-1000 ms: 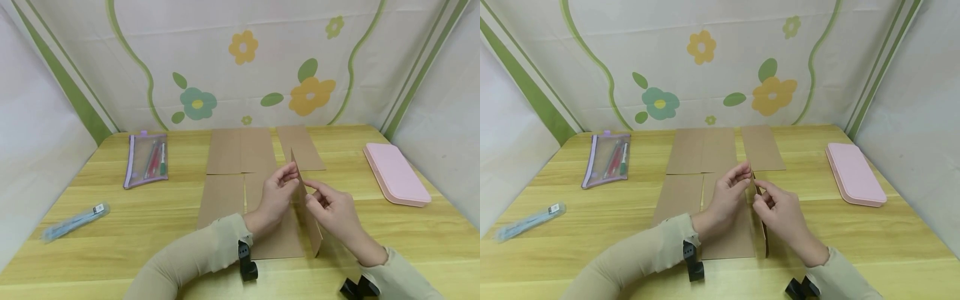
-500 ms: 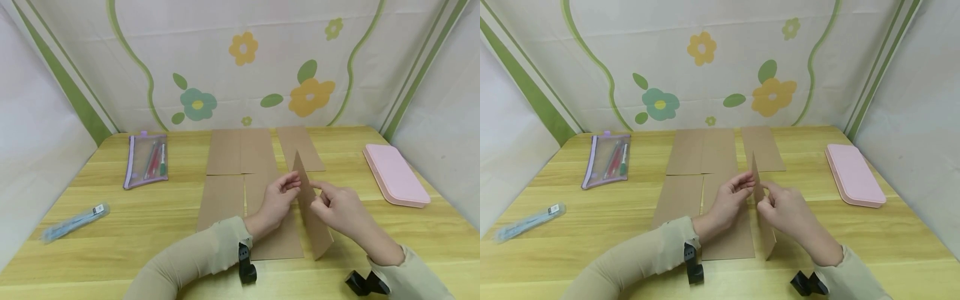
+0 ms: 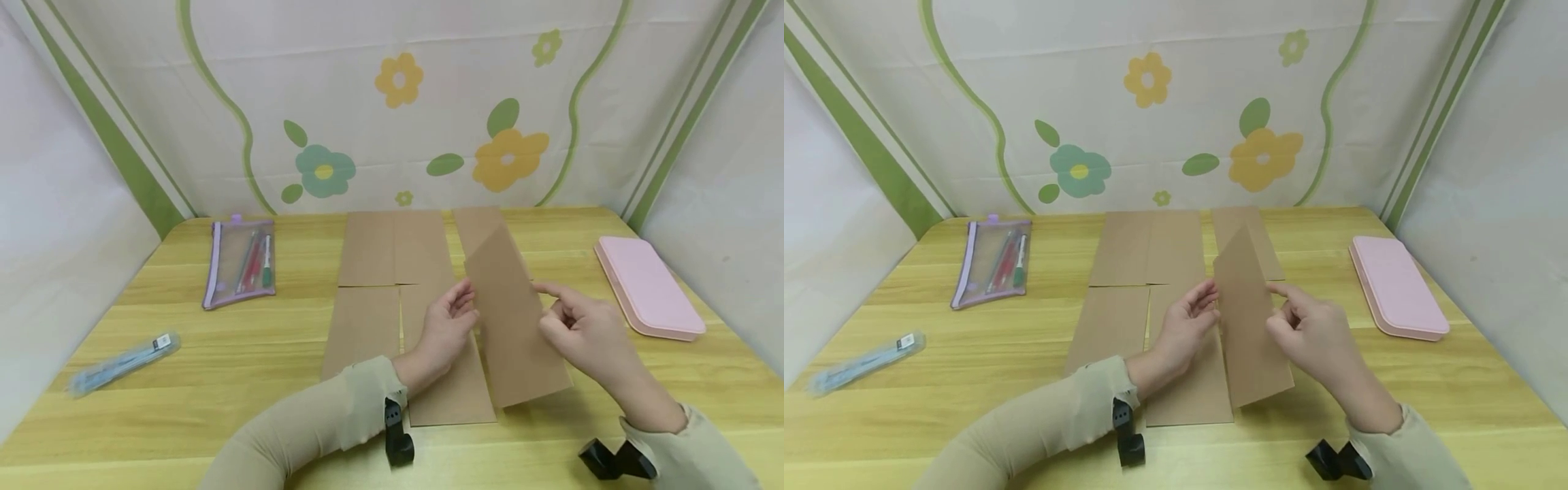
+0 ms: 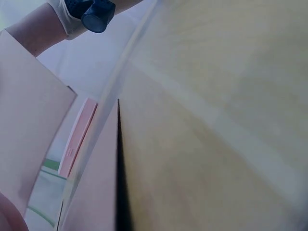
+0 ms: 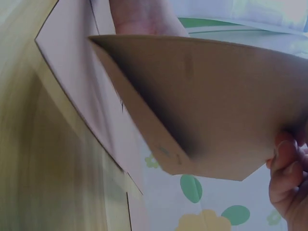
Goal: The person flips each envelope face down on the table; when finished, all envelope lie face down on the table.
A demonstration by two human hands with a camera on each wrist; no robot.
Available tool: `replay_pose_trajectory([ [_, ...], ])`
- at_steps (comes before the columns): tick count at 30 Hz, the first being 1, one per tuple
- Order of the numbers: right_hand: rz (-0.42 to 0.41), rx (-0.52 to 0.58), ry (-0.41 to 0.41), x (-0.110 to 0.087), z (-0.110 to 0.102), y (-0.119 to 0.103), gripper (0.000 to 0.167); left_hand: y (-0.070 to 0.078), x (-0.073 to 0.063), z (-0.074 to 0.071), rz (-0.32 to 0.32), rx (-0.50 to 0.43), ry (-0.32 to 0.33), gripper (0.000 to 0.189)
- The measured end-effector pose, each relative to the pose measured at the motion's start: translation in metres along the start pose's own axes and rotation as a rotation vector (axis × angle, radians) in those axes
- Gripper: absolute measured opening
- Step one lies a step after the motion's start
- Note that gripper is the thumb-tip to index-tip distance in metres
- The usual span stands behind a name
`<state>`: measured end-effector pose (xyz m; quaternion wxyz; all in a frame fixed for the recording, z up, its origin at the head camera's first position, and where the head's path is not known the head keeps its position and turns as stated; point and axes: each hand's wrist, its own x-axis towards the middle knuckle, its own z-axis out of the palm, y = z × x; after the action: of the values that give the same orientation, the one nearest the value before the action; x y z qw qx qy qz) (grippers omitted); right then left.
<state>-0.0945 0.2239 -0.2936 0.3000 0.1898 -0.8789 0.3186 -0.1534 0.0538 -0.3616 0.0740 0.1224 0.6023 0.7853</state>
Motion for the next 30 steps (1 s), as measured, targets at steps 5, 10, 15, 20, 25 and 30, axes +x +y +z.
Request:
replay_pose_trajectory([
  [5,0.04,0.087,0.077,0.0,-0.003,0.003,0.037,-0.001,-0.001,-0.001,0.0,-0.016,0.014,0.058],
  [10,0.102,0.142,0.139,0.0,-0.005,0.008,0.035,-0.003,-0.001,-0.001,-0.007,-0.04,0.03,0.055],
  [15,0.239,0.181,0.129,-0.001,-0.006,0.014,0.032,-0.002,-0.002,-0.001,-0.033,-0.112,0.052,0.051],
  [20,0.289,0.217,0.02,-0.001,-0.014,0.027,0.034,-0.001,-0.001,-0.001,-0.037,-0.15,0.057,0.053],
  [25,0.358,0.36,-0.207,-0.004,-0.025,0.044,0.04,0.0,-0.002,-0.002,-0.017,-0.153,0.046,0.056],
  [30,0.386,0.569,-0.428,-0.008,-0.032,0.064,0.055,0.001,-0.004,0.0,-0.002,-0.157,0.002,0.057],
])
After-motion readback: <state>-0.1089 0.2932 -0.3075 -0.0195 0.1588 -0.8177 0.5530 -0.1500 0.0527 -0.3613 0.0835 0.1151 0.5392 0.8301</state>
